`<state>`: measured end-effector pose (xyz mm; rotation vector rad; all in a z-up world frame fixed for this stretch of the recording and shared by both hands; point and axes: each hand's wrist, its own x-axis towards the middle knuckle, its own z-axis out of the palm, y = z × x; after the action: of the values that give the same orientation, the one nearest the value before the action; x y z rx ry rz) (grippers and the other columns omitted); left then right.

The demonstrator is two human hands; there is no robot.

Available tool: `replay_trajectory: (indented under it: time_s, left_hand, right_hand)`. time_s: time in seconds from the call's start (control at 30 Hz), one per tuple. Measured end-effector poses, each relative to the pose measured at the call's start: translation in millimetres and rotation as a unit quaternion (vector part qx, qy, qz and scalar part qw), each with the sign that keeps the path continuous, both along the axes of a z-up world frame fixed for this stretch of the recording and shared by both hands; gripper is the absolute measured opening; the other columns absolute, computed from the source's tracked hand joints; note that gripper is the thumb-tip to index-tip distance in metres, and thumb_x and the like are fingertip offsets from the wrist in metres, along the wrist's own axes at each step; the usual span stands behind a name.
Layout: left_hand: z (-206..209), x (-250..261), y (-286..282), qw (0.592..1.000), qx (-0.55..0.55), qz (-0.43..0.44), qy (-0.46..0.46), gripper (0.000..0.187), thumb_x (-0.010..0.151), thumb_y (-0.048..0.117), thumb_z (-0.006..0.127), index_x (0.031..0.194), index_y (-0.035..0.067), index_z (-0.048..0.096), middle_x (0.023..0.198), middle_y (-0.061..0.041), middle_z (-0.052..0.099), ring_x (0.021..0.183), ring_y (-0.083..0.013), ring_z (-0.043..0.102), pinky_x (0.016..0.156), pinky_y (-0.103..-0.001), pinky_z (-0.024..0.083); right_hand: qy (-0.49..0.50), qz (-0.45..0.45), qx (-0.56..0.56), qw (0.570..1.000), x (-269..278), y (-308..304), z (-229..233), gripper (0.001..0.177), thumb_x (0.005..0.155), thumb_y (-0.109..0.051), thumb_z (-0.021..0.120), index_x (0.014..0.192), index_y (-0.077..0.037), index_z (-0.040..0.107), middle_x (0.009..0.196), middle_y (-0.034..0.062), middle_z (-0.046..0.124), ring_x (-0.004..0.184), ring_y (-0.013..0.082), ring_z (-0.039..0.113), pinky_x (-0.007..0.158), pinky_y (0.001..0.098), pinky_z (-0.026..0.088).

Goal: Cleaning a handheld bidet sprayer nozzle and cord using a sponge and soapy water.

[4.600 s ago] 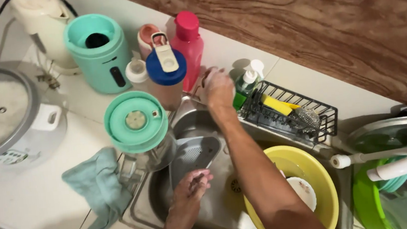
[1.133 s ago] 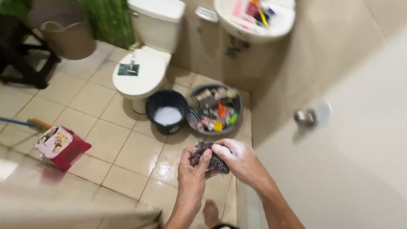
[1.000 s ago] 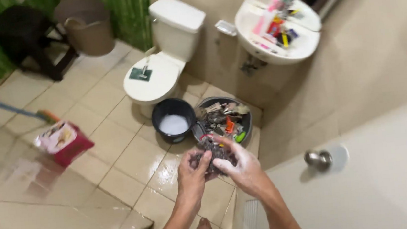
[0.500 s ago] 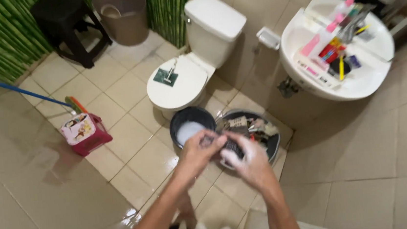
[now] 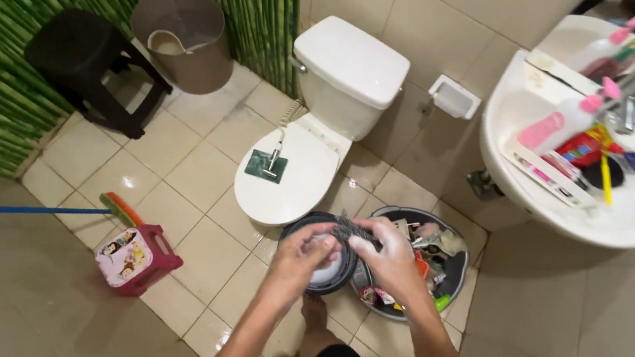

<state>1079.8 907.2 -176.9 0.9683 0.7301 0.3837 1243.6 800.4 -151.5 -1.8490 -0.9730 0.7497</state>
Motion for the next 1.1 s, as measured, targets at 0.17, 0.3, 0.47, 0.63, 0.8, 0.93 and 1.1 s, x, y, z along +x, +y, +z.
replay_trajectory:
  time_s: [0.17, 0.3, 0.47, 0.63, 0.8, 0.93, 1.1]
  left_hand:
    - [14.8, 19.5, 74.9, 0.997, -0.007, -0.007, 0.070, 0.036, 0.098, 0.021, 0.062, 0.127, 0.000, 0.064, 0.103, -0.008, 0.074, 0.091, -0.0117, 0.069, 0.086, -0.026, 0.058]
    - [-10.7, 35.1, 135.5, 0.995, -0.023, -0.029, 0.097, 0.034, 0.100, 0.022, 0.061, 0.123, -0.002, 0.066, 0.101, -0.008, 0.073, 0.089, -0.0121, 0.066, 0.084, -0.027, 0.057]
    - [-67.7, 57.3, 223.3, 0.978, -0.026, -0.110, 0.173, 0.033, 0.100, 0.024, 0.060, 0.123, 0.001, 0.067, 0.101, -0.006, 0.073, 0.088, -0.0112, 0.066, 0.081, -0.027, 0.056]
    - [-142.1, 75.5, 319.3, 0.930, -0.031, -0.215, 0.297, 0.034, 0.100, 0.029, 0.058, 0.124, 0.007, 0.068, 0.103, -0.001, 0.076, 0.089, -0.0096, 0.069, 0.083, -0.021, 0.055]
    - [-203.7, 69.5, 389.5, 0.910, -0.007, -0.285, 0.302, 0.034, 0.098, 0.022, 0.060, 0.127, 0.004, 0.065, 0.104, -0.004, 0.072, 0.088, -0.0142, 0.065, 0.079, -0.029, 0.054]
    - [-163.9, 81.4, 418.5, 0.867, 0.008, -0.341, 0.362, 0.035, 0.103, 0.028, 0.055, 0.130, 0.008, 0.062, 0.108, -0.001, 0.071, 0.094, -0.0110, 0.066, 0.086, -0.026, 0.055]
    - [-195.0, 68.9, 434.9, 0.907, -0.018, -0.341, 0.247, 0.037, 0.101, 0.025, 0.058, 0.127, -0.001, 0.066, 0.108, -0.008, 0.071, 0.092, -0.0166, 0.064, 0.084, -0.032, 0.054]
  right_hand:
    - [0.068, -0.024, 0.014, 0.997, 34.0, 78.7, 3.0, 0.042, 0.091, -0.022, 0.068, 0.126, 0.000, 0.068, 0.113, 0.0093, 0.072, 0.104, 0.0161, 0.066, 0.092, 0.0305, 0.050]
    - [0.147, -0.087, 0.003, 0.985, 60.7, 127.2, -22.5, 0.046, 0.091, -0.022, 0.068, 0.132, -0.001, 0.065, 0.107, 0.0059, 0.069, 0.092, 0.0128, 0.061, 0.082, 0.0279, 0.051]
    - [0.133, -0.176, 0.002, 0.975, 79.3, 177.1, -55.9, 0.045, 0.091, -0.023, 0.068, 0.131, -0.001, 0.065, 0.107, 0.0052, 0.071, 0.094, 0.0121, 0.063, 0.084, 0.0268, 0.051]
    - [0.058, -0.307, -0.068, 0.947, 68.3, 221.6, -106.1, 0.044, 0.090, -0.023, 0.068, 0.127, 0.001, 0.067, 0.108, 0.0087, 0.073, 0.098, 0.0137, 0.066, 0.088, 0.0280, 0.051]
    - [0.135, -0.458, -0.046, 0.877, 20.2, 258.6, -152.2, 0.041, 0.090, -0.019, 0.067, 0.125, 0.003, 0.067, 0.109, 0.0092, 0.073, 0.099, 0.0146, 0.067, 0.090, 0.0288, 0.051]
    - [0.223, -0.495, -0.033, 0.839, -15.9, 285.4, -150.2, 0.040, 0.092, -0.017, 0.066, 0.126, 0.004, 0.069, 0.102, 0.0117, 0.072, 0.092, 0.0175, 0.064, 0.083, 0.0311, 0.051]
    - [0.249, -0.531, 0.007, 0.810, -35.9, 310.3, -173.9, 0.039, 0.094, -0.019, 0.060, 0.125, 0.004, 0.065, 0.103, 0.0084, 0.073, 0.090, 0.0127, 0.067, 0.082, 0.0278, 0.052]
